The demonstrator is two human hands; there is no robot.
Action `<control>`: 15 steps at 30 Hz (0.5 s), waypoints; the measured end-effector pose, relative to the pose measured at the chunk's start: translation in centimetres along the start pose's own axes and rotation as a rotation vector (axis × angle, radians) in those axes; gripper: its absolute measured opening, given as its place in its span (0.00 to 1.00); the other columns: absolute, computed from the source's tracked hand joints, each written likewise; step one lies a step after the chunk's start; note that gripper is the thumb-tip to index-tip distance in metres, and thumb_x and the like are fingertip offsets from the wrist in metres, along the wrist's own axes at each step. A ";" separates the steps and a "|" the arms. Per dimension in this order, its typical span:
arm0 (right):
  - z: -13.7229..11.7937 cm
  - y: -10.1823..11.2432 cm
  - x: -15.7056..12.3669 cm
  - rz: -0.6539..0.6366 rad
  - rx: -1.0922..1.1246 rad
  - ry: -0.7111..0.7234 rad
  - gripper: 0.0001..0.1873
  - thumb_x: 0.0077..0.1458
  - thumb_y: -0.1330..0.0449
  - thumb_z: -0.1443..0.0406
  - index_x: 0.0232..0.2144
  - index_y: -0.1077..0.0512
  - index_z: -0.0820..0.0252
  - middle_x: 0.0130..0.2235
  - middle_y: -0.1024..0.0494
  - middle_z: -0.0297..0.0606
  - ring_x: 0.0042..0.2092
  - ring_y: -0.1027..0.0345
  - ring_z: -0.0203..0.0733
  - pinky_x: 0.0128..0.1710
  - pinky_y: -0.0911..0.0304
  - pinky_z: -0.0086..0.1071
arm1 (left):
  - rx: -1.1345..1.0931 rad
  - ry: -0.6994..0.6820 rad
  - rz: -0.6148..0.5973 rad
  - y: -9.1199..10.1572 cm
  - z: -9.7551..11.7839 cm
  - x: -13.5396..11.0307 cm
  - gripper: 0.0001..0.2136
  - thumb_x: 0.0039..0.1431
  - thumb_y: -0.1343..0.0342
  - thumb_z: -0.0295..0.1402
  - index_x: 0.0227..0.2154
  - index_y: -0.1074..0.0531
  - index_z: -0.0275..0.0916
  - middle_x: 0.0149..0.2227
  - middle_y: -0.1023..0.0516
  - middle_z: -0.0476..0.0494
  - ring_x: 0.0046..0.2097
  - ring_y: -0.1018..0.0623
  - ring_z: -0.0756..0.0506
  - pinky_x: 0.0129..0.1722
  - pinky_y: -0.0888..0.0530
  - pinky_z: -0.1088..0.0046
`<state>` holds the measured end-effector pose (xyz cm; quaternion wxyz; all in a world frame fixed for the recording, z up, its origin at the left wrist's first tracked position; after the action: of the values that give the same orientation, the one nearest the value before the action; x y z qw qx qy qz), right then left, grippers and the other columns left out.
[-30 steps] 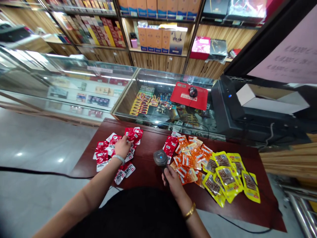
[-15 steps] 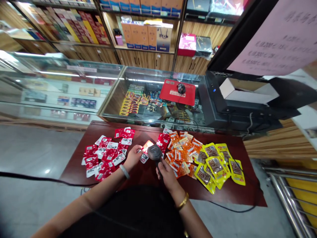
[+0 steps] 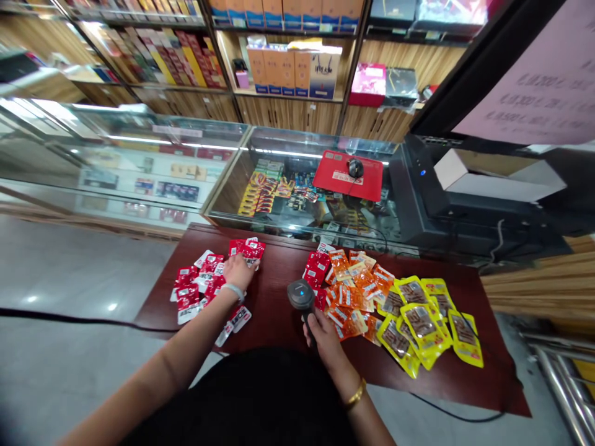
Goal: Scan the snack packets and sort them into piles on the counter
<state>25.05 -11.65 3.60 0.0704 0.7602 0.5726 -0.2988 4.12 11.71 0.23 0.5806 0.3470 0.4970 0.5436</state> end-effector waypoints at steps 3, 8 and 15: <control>0.3 -0.1 0.0 -0.003 0.013 -0.009 0.23 0.50 0.40 0.44 0.36 0.30 0.55 0.23 0.33 0.28 0.21 0.43 0.34 0.20 0.48 0.28 | 0.100 0.064 -0.011 0.7 -1.0 1.8 0.31 0.53 0.49 0.53 0.49 0.34 0.30 0.54 0.33 0.24 0.57 0.36 0.28 0.54 0.39 0.53; 0.1 0.1 -0.1 0.000 -0.016 -0.004 0.25 0.49 0.40 0.42 0.34 0.30 0.56 0.22 0.33 0.28 0.20 0.44 0.33 0.20 0.48 0.27 | 0.117 -0.014 -0.054 0.1 -0.4 2.7 0.26 0.51 0.46 0.51 0.45 0.32 0.34 0.51 0.30 0.26 0.56 0.33 0.29 0.51 0.37 0.54; -0.3 0.8 -0.3 0.036 0.005 -0.003 0.27 0.49 0.40 0.43 0.39 0.30 0.57 0.22 0.32 0.28 0.21 0.43 0.34 0.21 0.47 0.28 | -0.212 -0.110 -0.271 -2.8 1.5 -0.6 0.16 0.51 0.41 0.41 0.39 0.34 0.40 0.31 0.25 0.45 0.34 0.24 0.45 0.34 0.34 0.72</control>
<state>25.81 -12.07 3.83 0.0750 0.7701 0.5579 -0.3000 6.39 10.89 -1.89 0.7081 0.2428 0.4465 0.4902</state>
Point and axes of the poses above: each hand's wrist, its own x-axis towards the middle knuckle, its own y-axis out of the back of the hand, z = x × y, the point moved 4 cm from there along x, towards the middle knuckle
